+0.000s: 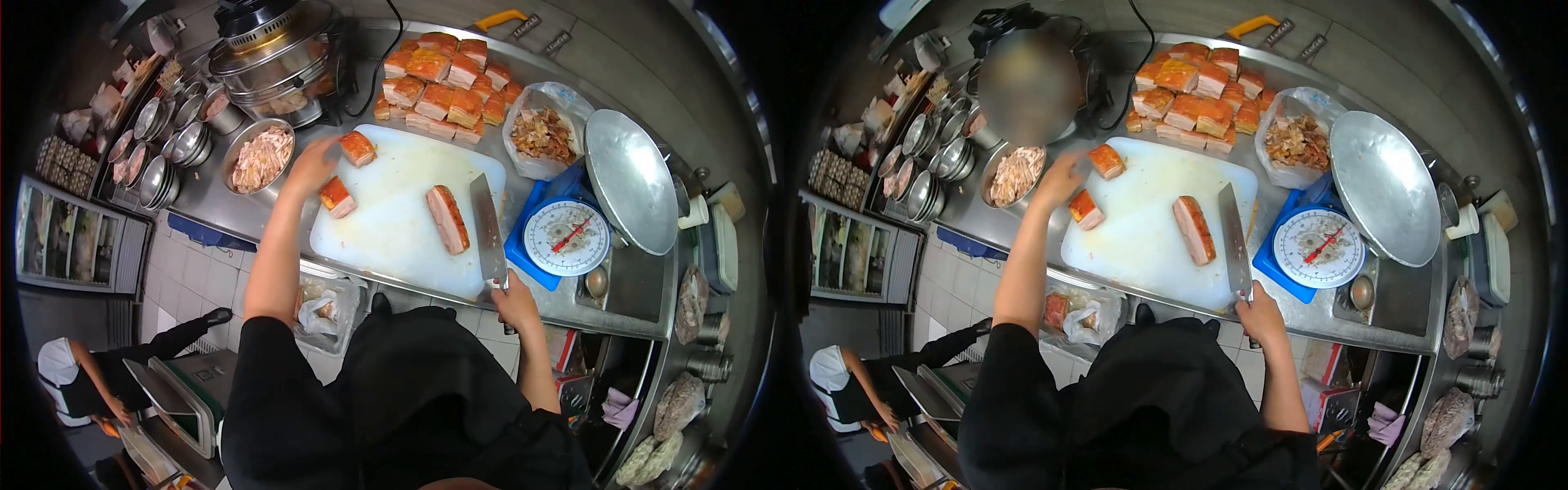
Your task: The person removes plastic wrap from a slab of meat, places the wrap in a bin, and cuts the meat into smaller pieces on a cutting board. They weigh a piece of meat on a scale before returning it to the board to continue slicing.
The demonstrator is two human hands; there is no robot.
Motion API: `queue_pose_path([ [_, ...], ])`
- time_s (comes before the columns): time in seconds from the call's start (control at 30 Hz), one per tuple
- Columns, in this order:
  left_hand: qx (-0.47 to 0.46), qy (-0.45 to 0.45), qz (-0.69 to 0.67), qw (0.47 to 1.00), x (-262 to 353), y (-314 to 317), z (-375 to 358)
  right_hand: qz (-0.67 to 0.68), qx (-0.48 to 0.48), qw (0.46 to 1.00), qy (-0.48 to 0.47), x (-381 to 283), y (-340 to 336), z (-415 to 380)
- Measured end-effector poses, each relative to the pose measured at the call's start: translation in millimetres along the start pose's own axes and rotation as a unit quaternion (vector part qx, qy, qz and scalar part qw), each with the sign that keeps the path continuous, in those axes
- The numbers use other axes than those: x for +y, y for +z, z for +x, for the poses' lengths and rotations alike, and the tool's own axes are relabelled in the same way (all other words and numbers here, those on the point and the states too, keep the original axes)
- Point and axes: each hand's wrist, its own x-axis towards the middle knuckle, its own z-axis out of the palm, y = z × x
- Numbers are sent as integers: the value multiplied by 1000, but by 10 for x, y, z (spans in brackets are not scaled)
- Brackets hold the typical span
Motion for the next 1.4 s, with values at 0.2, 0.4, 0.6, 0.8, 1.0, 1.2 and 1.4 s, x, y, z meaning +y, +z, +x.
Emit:
queue_pose_path([
  [0.2, -31, 1, 0, 1000, 119, 177, 588, -20, 16, 1000, -4, 14, 70, -3],
  [0.4, -198, -29, 51, 978, 279, 209, 512, 3, 36, 999, 5, 64, 143, -18],
  [0.6, -278, -11, -62, 959, 78, 113, 209, 10, 37, 999, 10, 20, 137, -21],
  [0.8, -119, -83, -200, 969, -22, -354, -114, 7, 25, 1000, 10, -11, 104, -25],
  [1.0, 13, 35, -48, 998, 85, -45, -578, 10, 28, 1000, 11, -20, 105, -24],
  [1.2, 109, 29, 64, 992, 403, 573, -614, -6, 23, 1000, 11, -32, 102, -22],
  [1.4, 120, -14, 40, 992, 596, 528, -536, 0, 36, 999, 5, -27, 130, -58],
])
